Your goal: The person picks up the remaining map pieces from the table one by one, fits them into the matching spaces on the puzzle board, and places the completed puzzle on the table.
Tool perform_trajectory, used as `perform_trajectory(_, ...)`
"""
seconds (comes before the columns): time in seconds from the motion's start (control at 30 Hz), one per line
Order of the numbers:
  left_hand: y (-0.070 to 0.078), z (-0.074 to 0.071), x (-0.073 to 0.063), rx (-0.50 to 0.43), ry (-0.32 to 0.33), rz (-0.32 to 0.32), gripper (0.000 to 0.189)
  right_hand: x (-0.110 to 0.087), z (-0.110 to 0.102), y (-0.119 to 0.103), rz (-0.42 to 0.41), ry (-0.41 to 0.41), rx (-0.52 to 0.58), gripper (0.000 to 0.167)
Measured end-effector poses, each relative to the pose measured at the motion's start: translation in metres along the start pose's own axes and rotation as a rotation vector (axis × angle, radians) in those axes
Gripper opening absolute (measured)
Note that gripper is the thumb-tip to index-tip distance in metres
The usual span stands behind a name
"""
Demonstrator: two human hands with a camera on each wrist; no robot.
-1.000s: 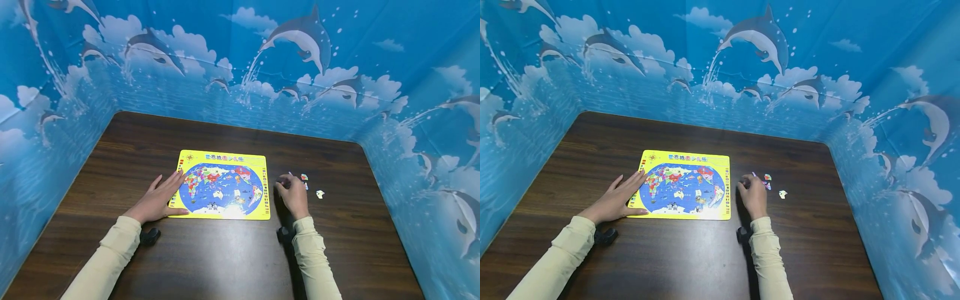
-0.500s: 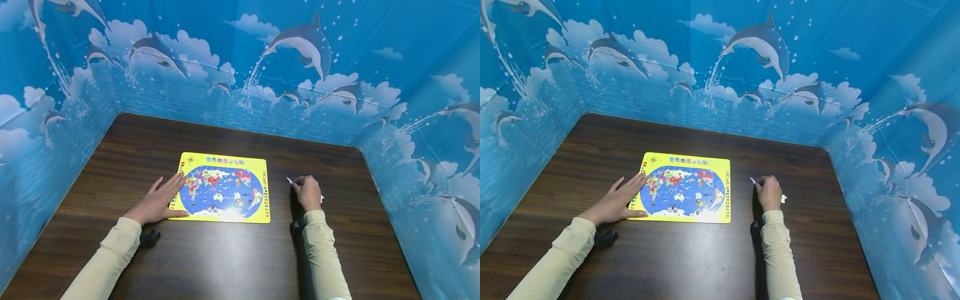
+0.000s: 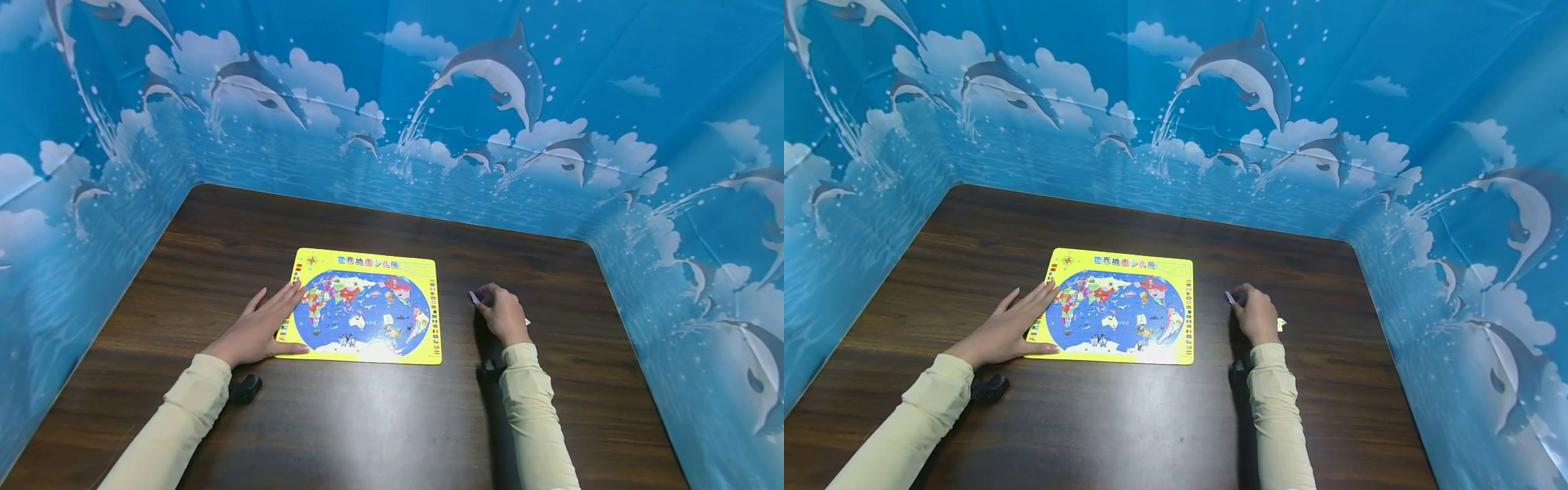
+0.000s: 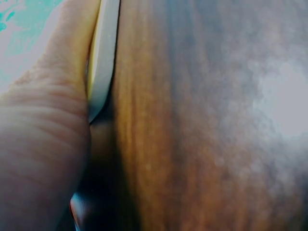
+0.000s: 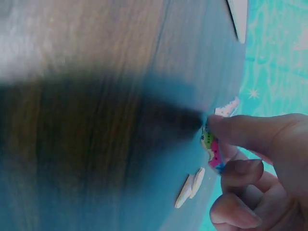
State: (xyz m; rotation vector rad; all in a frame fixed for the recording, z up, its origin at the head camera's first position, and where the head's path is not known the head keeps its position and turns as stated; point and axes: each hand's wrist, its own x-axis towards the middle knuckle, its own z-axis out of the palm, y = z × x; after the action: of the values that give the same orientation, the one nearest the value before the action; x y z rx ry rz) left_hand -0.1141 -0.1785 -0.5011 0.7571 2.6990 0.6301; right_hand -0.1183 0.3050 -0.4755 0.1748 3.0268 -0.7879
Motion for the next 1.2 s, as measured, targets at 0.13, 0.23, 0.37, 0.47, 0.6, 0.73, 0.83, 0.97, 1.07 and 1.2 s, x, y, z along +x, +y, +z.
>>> perform_trajectory(0.13,0.001,0.0,0.0,-0.002,-0.003,-0.002,0.121,-0.005,-0.003,-0.001,-0.051,-0.013,-0.021,0.034)
perform_trajectory(0.23,0.001,-0.001,0.0,-0.003,-0.003,-0.002,0.12,-0.009,-0.004,-0.002,-0.07,0.006,-0.01,0.035)
perform_trajectory(0.37,0.001,0.0,0.0,-0.007,-0.007,0.001,0.119,-0.016,-0.003,-0.002,-0.073,0.016,0.014,0.022)
perform_trajectory(0.47,0.0,0.001,0.0,-0.007,-0.012,0.004,0.119,-0.023,-0.002,-0.002,-0.058,0.043,0.045,0.011)
perform_trajectory(0.6,-0.001,0.003,0.001,0.001,-0.012,0.005,0.12,-0.033,-0.003,-0.002,-0.015,0.147,0.144,0.006)
perform_trajectory(0.73,-0.001,0.002,0.001,0.0,-0.009,0.003,0.121,-0.042,-0.004,-0.003,0.014,0.243,0.231,0.008)
perform_trajectory(0.83,0.001,0.0,0.001,-0.001,-0.013,0.0,0.12,-0.048,-0.003,0.0,0.021,0.246,0.216,0.01)
perform_trajectory(0.97,0.002,-0.002,0.001,0.003,-0.014,-0.001,0.12,-0.054,-0.002,0.006,-0.028,0.187,0.123,0.015)
perform_trajectory(1.07,0.003,-0.002,0.001,0.003,-0.008,0.004,0.119,-0.059,-0.004,0.009,-0.085,0.146,0.073,0.015)
perform_trajectory(1.2,0.004,-0.001,0.002,0.0,-0.005,0.005,0.119,-0.066,-0.007,0.01,-0.125,0.115,0.063,0.012)
